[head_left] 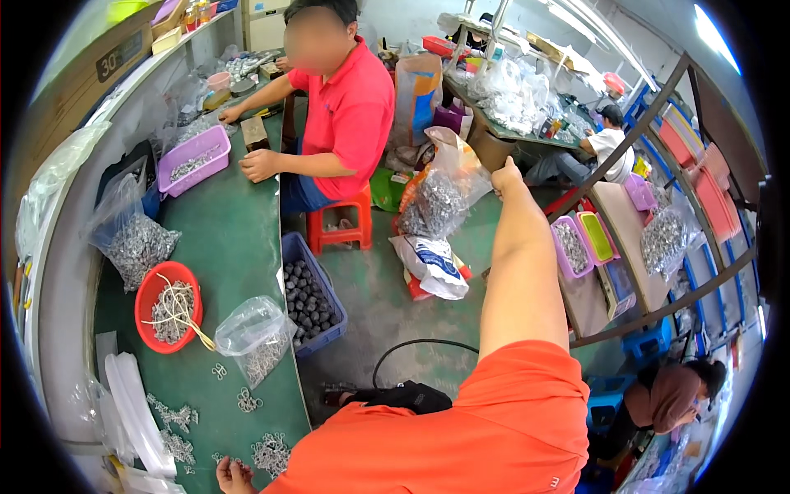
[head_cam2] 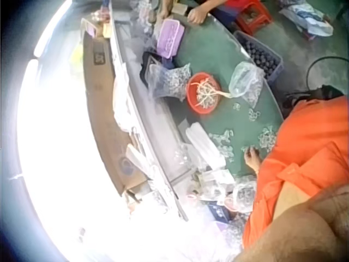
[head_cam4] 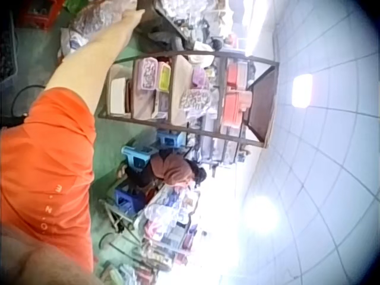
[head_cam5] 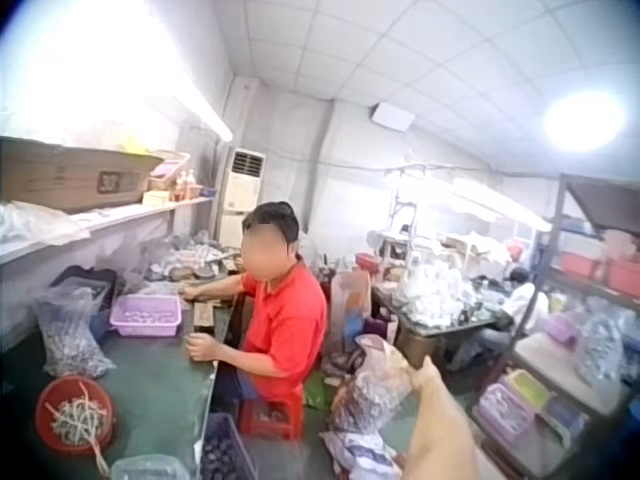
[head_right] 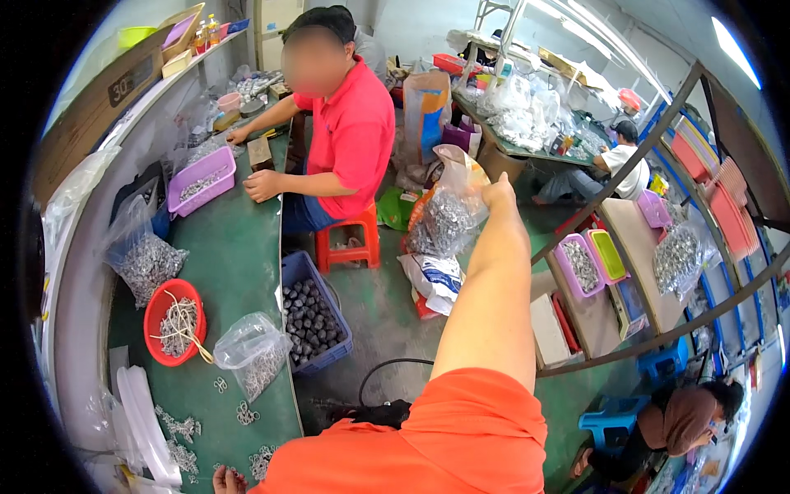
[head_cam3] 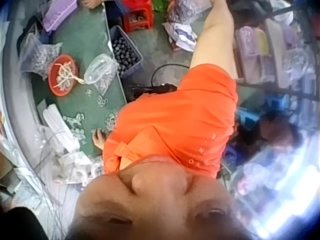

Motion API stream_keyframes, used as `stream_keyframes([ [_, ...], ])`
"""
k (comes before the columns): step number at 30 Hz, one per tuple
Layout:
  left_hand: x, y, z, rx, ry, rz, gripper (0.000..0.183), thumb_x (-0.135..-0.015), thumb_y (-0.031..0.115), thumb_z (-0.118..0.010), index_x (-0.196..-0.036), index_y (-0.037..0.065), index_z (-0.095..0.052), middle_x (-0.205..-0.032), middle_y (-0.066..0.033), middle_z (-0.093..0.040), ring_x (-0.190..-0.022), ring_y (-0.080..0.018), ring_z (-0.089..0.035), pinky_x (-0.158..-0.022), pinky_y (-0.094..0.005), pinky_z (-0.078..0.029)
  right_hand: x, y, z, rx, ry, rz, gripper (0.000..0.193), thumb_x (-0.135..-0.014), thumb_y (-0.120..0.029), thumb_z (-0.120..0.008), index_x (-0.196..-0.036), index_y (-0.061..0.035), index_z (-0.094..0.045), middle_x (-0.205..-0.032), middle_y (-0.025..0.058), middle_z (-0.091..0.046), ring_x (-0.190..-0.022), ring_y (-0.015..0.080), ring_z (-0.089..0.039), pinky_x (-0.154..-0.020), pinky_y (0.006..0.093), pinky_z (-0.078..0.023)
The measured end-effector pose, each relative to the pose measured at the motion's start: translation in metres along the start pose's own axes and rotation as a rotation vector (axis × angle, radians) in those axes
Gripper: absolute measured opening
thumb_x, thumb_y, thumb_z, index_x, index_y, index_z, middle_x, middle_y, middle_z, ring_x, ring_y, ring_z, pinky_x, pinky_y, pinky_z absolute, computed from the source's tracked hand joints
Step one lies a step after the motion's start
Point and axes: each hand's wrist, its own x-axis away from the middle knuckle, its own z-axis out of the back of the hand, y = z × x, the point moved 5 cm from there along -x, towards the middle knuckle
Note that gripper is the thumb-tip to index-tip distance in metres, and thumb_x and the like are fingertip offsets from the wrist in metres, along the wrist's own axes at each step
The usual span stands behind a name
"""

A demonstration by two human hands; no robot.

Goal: The person detaches metal pieces from sprues by hand and packs the separated pieces into plastic bags.

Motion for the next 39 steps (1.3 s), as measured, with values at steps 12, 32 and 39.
stream_keyframes([
  [12, -0.005, -0.006, -0.005, -0.024, -0.075, -0.081, 0.02, -0.08, 0.002, -0.06, -0.096, 0.007, -0.048, -0.074, -0.0048, -0.055, -0.058, -0.015, -0.056, -0.045, -0.0256, -0.044, 0.019, 0.049, 0.028, -0.229, -0.118, -0.087, 0.089, -0.069, 0.011, -0.047, -0.139, -0.0348, -0.016, -0.058, 0.0071, -0.047, -0.045, 0.0153, -0.041, -0.041, 0.0323, -0.033],
  [32, 0.015, 0.015, -0.025, -0.097, -0.114, 0.02, 0.017, -0.083, 0.004, -0.055, -0.099, 0.003, -0.051, -0.08, -0.008, -0.059, -0.052, -0.0108, -0.053, -0.041, -0.0218, -0.04, 0.075, -0.016, -0.023, -0.06, -0.438, 0.055, 0.088, -0.068, 0.013, -0.047, -0.139, -0.0318, -0.023, -0.071, 0.0089, -0.052, -0.051, 0.0175, -0.045, -0.044, 0.0327, -0.037],
  [39, 0.014, 0.008, -0.016, -0.042, -0.096, -0.032, 0.018, -0.082, 0.001, -0.057, -0.098, 0.003, -0.05, -0.079, -0.0073, -0.058, -0.055, -0.0123, -0.053, -0.044, -0.0231, -0.043, 0.039, -0.032, -0.005, -0.042, -0.148, 0.114, 0.081, -0.07, 0.005, -0.047, -0.14, -0.0264, -0.021, -0.094, 0.0147, -0.059, -0.062, 0.0243, -0.056, -0.044, 0.0374, -0.044],
])
